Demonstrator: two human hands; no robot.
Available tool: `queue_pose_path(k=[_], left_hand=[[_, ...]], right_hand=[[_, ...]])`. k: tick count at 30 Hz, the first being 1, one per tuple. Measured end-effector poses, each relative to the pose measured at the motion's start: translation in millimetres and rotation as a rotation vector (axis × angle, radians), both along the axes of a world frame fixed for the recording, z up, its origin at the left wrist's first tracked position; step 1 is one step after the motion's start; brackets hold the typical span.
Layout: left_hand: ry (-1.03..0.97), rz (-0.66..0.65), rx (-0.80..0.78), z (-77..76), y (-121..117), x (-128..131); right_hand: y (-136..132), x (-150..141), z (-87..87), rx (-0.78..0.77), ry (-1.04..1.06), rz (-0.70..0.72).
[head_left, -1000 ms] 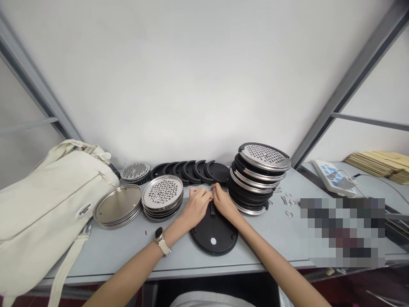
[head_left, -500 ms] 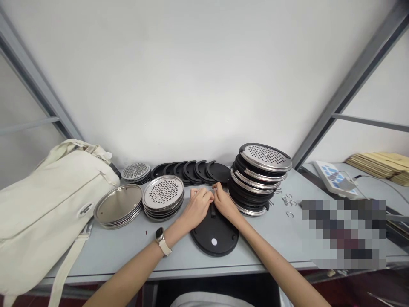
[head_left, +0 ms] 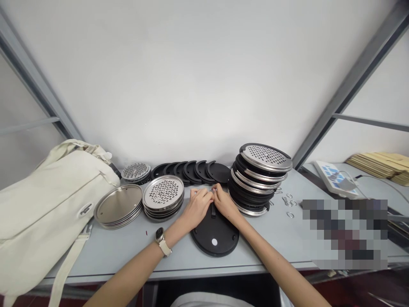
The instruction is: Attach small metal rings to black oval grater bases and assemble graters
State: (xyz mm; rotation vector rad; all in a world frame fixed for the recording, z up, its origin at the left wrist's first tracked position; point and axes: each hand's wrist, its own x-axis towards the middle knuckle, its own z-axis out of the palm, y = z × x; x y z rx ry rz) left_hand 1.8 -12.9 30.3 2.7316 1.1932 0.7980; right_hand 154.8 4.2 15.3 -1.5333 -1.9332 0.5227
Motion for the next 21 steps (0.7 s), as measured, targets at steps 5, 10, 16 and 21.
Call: queue_pose_path(k=[5,10,16,21], left_hand=[[-0.017,0.003,-0.002,-1.8,0.6,0.2],[0.022,-0.039,0.009,3.9,-0.4,-5.2],[0.035,-0.109,-0.015,13.6,3.1,-13.9],[-0.001,-0.139,-0.073,17.8,7.5,-16.7]], right_hand=[[2.1,0.8,-3.0,0.0,-0.012,0.004],[3.3,1.4,-4.5,0.009,-0.026,0.003],[2.4,0.3,-3.5,0.005,-0.035,-0.013],[1.8,0.2,-2.6,-0.008,-0.047,-0.02]])
